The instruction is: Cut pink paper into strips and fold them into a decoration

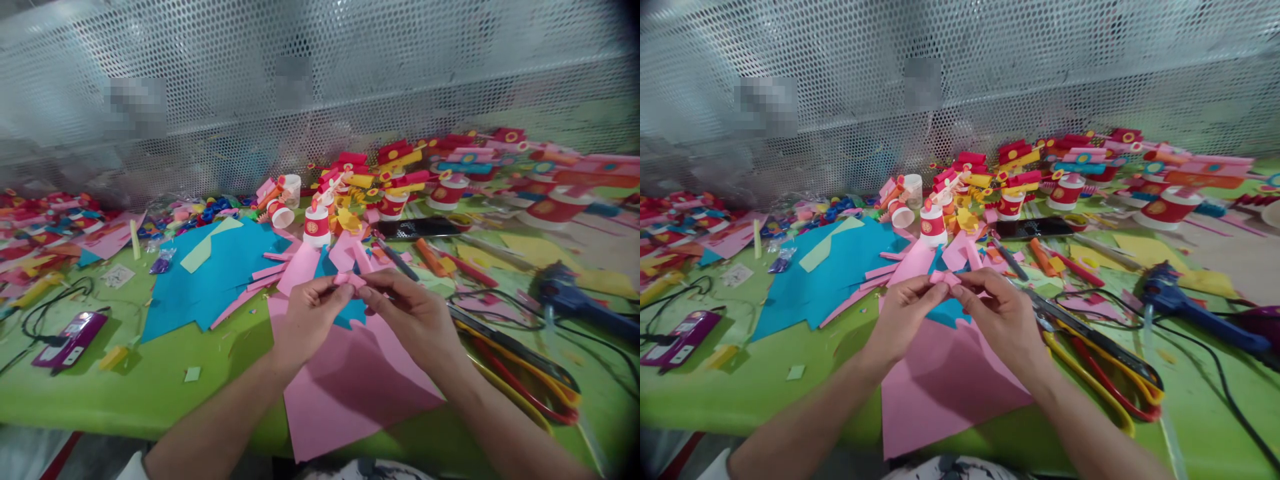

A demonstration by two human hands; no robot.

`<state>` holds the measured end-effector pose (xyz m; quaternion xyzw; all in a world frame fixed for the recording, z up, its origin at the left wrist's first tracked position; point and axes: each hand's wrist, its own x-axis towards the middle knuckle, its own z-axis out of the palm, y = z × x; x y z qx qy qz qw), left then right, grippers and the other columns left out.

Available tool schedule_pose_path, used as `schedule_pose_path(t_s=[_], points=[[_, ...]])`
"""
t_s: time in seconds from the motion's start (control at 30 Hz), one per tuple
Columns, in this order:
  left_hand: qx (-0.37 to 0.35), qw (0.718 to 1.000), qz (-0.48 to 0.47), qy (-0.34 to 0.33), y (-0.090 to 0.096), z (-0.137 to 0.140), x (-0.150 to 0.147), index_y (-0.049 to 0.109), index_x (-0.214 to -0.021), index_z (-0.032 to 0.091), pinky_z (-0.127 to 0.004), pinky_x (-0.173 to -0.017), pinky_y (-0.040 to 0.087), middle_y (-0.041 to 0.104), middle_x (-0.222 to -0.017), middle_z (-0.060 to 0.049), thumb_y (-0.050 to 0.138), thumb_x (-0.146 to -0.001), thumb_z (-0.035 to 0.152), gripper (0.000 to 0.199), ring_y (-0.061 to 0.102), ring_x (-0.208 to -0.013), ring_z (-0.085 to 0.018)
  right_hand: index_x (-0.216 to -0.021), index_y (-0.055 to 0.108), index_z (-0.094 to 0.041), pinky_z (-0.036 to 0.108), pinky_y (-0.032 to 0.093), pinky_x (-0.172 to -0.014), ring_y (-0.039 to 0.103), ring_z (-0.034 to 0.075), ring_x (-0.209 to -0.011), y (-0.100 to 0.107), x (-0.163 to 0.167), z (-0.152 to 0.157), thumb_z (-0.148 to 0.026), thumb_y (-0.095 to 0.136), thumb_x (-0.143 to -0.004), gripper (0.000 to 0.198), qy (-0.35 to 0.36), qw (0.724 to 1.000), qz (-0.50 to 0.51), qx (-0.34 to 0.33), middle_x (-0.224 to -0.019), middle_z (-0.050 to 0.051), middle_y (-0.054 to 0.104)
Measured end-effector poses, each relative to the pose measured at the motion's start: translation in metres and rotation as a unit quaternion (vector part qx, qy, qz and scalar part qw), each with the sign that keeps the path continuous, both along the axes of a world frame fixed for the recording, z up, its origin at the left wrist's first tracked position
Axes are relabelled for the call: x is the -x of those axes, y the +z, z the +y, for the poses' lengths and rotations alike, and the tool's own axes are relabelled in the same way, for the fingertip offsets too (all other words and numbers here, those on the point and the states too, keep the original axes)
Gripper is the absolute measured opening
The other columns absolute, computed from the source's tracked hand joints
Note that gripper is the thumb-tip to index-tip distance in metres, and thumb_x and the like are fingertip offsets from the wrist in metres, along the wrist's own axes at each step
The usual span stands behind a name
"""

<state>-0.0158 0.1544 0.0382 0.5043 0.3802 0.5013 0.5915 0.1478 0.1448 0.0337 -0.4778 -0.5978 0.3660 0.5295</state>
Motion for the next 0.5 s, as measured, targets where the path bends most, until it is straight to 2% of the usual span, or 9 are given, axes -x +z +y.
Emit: schedule_pose_path(t_s=[0.27,0.5], points=[[-0.042,0.999,0.023,0.005,-0.005,0.0006,0.0021,0.082,-0.101,0.018,-0.03,-0.084,0.054,0.077,-0.091,-0.004,0.07,-0.091,0.037,0.024,0.069,-0.09,-0.019,-0.095,0.076,-0.026,0.023,0.056,-0.057,0.064,0.012,-0.064,-0.0005,-0.0008,-0.0015,-0.042,0.077,-0.087,0.018,0.001,1.0,0.006,0.004,-0.082,-0.001,0.07],[0.006,1.0,-0.024,-0.018,-0.0044,0.0012,0.002,0.083,-0.097,0.019,-0.029,-0.083,0.054,0.075,-0.085,-0.003,0.072,-0.091,0.039,0.024,0.067,-0.085,-0.016,-0.098,0.073,-0.025,0.022,0.053,-0.06,0.063,0.013,-0.076,-0.0026,0.0014,-0.0004,-0.038,0.076,-0.088,0.016,-0.001,0.997,-0.059,-0.048,-0.087,0.0,0.068]])
